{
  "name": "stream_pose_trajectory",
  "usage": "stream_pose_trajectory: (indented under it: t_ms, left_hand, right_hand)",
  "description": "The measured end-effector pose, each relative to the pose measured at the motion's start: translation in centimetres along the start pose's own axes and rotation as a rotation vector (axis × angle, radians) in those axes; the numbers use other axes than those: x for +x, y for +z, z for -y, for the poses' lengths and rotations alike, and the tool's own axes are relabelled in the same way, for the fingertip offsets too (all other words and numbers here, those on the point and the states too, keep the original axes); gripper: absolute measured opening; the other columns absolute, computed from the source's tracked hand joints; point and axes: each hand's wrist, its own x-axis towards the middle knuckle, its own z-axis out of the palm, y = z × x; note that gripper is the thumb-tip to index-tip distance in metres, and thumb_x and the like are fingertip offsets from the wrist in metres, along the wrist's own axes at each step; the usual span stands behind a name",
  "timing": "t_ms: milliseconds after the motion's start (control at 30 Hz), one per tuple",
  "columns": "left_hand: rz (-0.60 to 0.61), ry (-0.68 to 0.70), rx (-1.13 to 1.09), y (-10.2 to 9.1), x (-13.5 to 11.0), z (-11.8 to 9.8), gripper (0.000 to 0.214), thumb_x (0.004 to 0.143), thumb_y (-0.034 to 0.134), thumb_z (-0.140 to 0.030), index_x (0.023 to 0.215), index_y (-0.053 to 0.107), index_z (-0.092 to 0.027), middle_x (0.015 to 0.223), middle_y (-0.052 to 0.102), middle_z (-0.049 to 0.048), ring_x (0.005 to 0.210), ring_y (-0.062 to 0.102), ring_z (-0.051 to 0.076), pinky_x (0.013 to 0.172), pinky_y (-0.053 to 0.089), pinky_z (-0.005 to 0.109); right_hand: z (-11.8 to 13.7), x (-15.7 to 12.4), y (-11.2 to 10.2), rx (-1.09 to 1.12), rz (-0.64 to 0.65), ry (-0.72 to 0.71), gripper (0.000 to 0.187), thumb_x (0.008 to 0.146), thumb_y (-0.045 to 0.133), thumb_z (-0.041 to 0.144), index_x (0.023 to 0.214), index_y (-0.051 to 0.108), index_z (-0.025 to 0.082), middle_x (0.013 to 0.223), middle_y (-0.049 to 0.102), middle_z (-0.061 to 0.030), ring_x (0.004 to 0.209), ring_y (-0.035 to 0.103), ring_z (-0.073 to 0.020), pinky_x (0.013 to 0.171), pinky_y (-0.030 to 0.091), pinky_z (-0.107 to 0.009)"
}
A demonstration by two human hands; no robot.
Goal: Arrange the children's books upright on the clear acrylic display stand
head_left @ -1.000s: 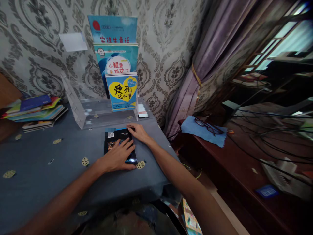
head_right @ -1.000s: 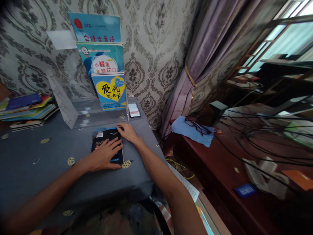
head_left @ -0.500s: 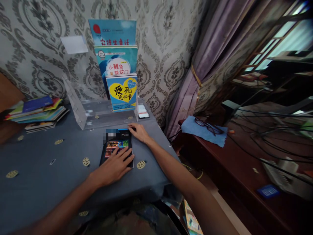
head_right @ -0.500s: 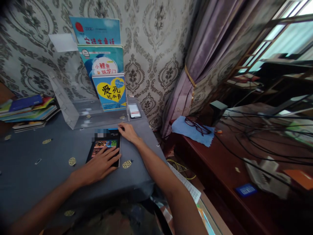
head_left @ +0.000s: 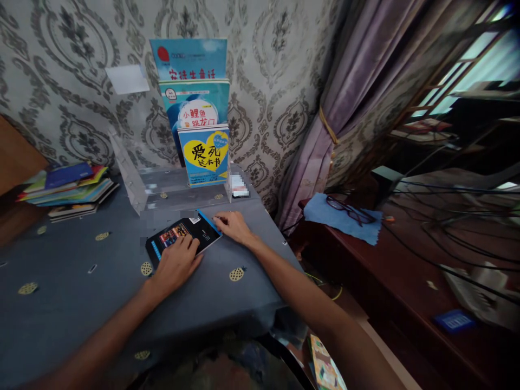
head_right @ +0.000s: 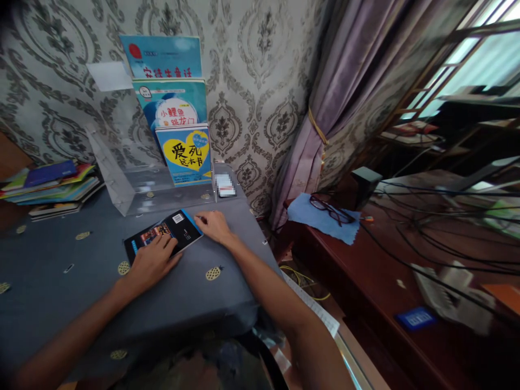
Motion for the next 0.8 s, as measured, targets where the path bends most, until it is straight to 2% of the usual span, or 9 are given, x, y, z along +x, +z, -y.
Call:
stream_pose_trajectory:
  t_ms: [133, 300, 600, 800]
  left_hand:
    - [0.048, -0.017, 0.059, -0.1, 1.9, -0.5, 0.031, 0.098, 0.049, -0.038, 0.114, 0.061, -0.014, 0.112, 0.063, 0.0143, 0.109, 0.056, 0.03, 0.081, 0.052, 0.038]
    - [0.108, -0.007, 0.056, -0.2, 3.3, -1.2, 0.034, 0.099, 0.046, -0.038, 0.11, 0.063, -0.01, 0.109, 0.064, 0.0161, 0.107, 0.056, 0.03, 0.077, 0.052, 0.037]
    - [0.092, 0.003, 0.065, 0.1, 3.2, -1.4, 0.037, 0.101, 0.04, -0.032, 0.11, 0.066, -0.008, 0.111, 0.066, 0.0191, 0.105, 0.059, 0.031, 0.079, 0.053, 0.038]
    - [0.104, -0.001, 0.05, -0.4, 3.3, -1.4, 0.037, 0.102, 0.036, -0.029, 0.106, 0.068, -0.01, 0.107, 0.068, 0.0171, 0.102, 0.061, 0.03, 0.076, 0.053, 0.038]
  right_hand:
    - [0.2, -1.0, 0.1, 0.082, 0.0, -0.041, 0.029, 0.096, 0.049, 0.025, 0.083, 0.073, 0.016, 0.066, 0.068, -0.0006, 0.063, 0.056, -0.0125, 0.063, 0.035, -0.022]
    - [-0.4, -1.2, 0.0, 0.142, 0.023, -0.081, 0.027, 0.094, 0.051, 0.025, 0.083, 0.073, 0.014, 0.068, 0.067, -0.001, 0.064, 0.054, -0.0124, 0.063, 0.035, -0.022]
    - [-1.8, -0.6, 0.6, 0.366, 0.035, -0.074, 0.027, 0.093, 0.052, 0.03, 0.087, 0.073, 0.014, 0.068, 0.068, -0.0009, 0.065, 0.06, -0.0133, 0.063, 0.044, -0.022]
    - [-1.5, -0.5, 0.0, 0.474, 0.066, -0.035, 0.028, 0.092, 0.053, 0.034, 0.088, 0.073, 0.014, 0.071, 0.068, -0.0018, 0.059, 0.06, -0.0126, 0.06, 0.046, -0.023]
